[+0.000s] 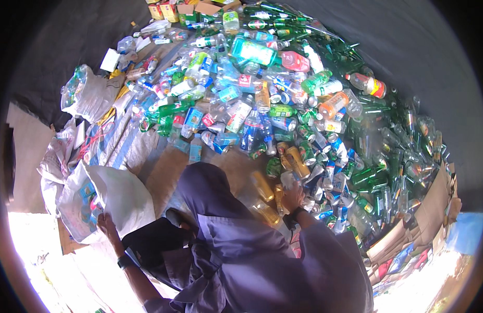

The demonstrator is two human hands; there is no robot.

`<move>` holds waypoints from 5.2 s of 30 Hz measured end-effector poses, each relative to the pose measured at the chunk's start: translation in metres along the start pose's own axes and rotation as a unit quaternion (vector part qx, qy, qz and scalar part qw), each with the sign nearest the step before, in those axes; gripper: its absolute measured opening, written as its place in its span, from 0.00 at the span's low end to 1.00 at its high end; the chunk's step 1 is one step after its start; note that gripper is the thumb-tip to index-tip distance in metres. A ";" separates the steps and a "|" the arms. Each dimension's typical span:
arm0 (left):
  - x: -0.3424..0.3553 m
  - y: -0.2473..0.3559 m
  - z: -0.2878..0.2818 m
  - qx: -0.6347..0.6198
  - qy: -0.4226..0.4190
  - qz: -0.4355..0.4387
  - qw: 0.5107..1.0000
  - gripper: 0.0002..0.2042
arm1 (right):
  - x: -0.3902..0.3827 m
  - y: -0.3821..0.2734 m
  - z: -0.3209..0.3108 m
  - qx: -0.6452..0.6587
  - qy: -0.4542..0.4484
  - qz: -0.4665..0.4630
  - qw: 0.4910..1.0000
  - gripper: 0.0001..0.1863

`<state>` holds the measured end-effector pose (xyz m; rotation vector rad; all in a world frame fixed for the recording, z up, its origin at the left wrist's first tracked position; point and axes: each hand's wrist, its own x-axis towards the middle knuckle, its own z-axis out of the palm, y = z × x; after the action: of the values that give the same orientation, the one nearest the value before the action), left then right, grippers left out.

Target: The person sits on the floor and sorts plastic bottles from a large pile into a white sack. They pick up bottles one by one, place them into the sack, and occasionally adjust the sack opening to fit more items.

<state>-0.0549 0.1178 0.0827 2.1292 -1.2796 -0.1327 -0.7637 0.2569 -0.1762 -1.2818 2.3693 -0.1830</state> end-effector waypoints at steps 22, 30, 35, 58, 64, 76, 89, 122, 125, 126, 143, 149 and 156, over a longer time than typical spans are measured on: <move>-0.013 0.028 -0.001 0.145 -0.051 -0.061 0.986 0.13 | 0.183 -0.176 0.001 0.133 0.027 -0.155 0.979 0.12; -0.014 0.048 -0.001 0.183 -0.079 -0.059 0.978 0.12 | 0.195 -0.257 0.020 0.061 0.015 -0.366 0.928 0.29; -0.014 0.053 0.004 0.176 -0.097 -0.036 0.979 0.11 | 0.205 -0.305 0.025 -0.045 -0.043 -0.382 0.922 0.29; -0.028 0.079 -0.007 0.159 -0.027 0.072 0.984 0.06 | 0.173 -0.298 -0.012 0.074 -0.032 -0.315 0.946 0.34; -0.036 0.066 -0.014 0.120 -0.030 0.104 0.987 0.06 | 0.158 -0.401 -0.092 0.396 -0.054 -0.302 0.865 0.30; -0.046 0.057 -0.017 0.100 0.016 0.070 0.992 0.04 | -0.077 -0.690 -0.183 0.520 -0.168 -0.543 0.638 0.37; -0.047 0.042 -0.026 0.119 0.074 0.044 0.989 0.04 | 0.019 -0.607 -0.129 0.204 -0.213 -0.571 0.766 0.21; -0.023 0.019 -0.018 0.248 -0.018 0.005 0.968 0.09 | 0.199 -0.165 0.107 0.270 -0.111 0.005 0.956 0.20; -0.019 0.023 -0.015 0.239 -0.031 0.003 0.971 0.09 | 0.193 -0.175 0.119 0.263 -0.095 0.035 0.960 0.23; -0.021 0.024 -0.017 0.247 -0.034 -0.016 0.968 0.09 | 0.191 -0.173 0.123 0.253 -0.101 -0.022 0.962 0.22; -0.037 0.049 -0.023 0.153 0.034 0.047 0.987 0.03 | 0.183 -0.128 0.112 0.120 -0.138 -0.462 0.868 0.32; -0.046 0.048 -0.026 0.120 0.034 0.051 0.991 0.03 | 0.149 -0.154 0.067 0.193 -0.267 -0.261 0.908 0.27; -0.050 0.046 -0.029 0.100 0.012 0.049 0.994 0.03 | 0.082 -0.357 -0.064 0.292 -0.281 -0.165 0.899 0.20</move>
<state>-0.1046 0.1576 0.1203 2.2217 -1.4324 0.0645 -0.5575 -0.0171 -0.0315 -1.2075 1.4416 -0.5078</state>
